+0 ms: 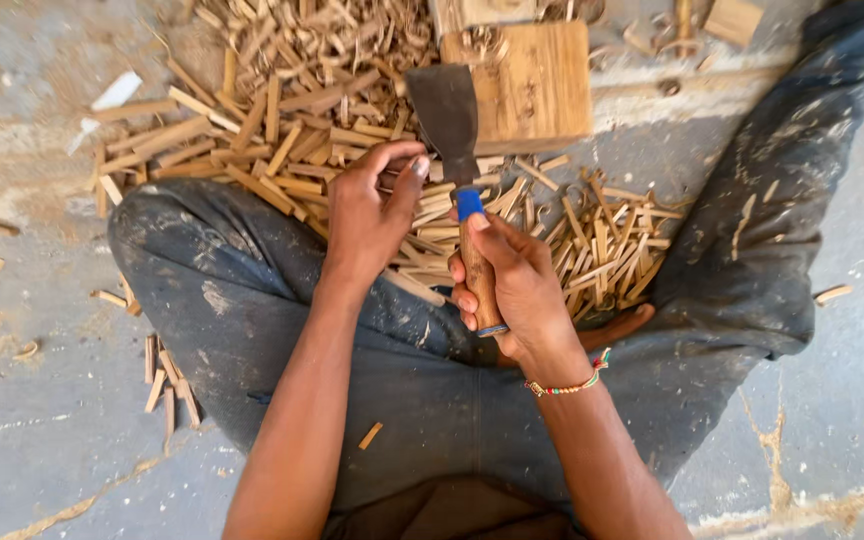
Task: The person sits cross-legged on the floor and uses a chisel to carve small wooden pieces. They hold the wood with their left hand and strike the chisel with their right hand to shape the material, creating wood shavings that accumulate on the floor.
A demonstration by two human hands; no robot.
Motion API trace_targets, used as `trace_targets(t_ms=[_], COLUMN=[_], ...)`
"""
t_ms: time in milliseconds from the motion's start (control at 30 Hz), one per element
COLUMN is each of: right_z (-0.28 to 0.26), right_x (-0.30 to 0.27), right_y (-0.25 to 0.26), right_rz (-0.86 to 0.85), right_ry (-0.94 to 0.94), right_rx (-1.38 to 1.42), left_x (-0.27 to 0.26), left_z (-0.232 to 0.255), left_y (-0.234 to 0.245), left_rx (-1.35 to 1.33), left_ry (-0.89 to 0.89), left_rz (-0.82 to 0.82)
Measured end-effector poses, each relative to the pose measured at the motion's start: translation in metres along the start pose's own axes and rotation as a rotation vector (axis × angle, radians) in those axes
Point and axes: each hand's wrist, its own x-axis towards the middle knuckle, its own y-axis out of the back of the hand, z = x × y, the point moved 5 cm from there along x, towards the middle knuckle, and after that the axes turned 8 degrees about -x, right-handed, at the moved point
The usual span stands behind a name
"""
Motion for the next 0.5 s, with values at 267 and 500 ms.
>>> trace_targets(t_ms=[267, 500], right_z=[0.007, 0.01], right_x=[0.009, 0.002], right_y=[0.02, 0.028], right_rz=[-0.129, -0.103], right_ry=[0.06, 0.029], right_rx=[0.032, 0.055], left_x=[0.061, 0.054], left_z=[-0.018, -0.019], left_y=[-0.013, -0.009], left_rx=[0.324, 0.101], left_ry=[-0.218, -0.12], left_rz=[0.163, 0.136])
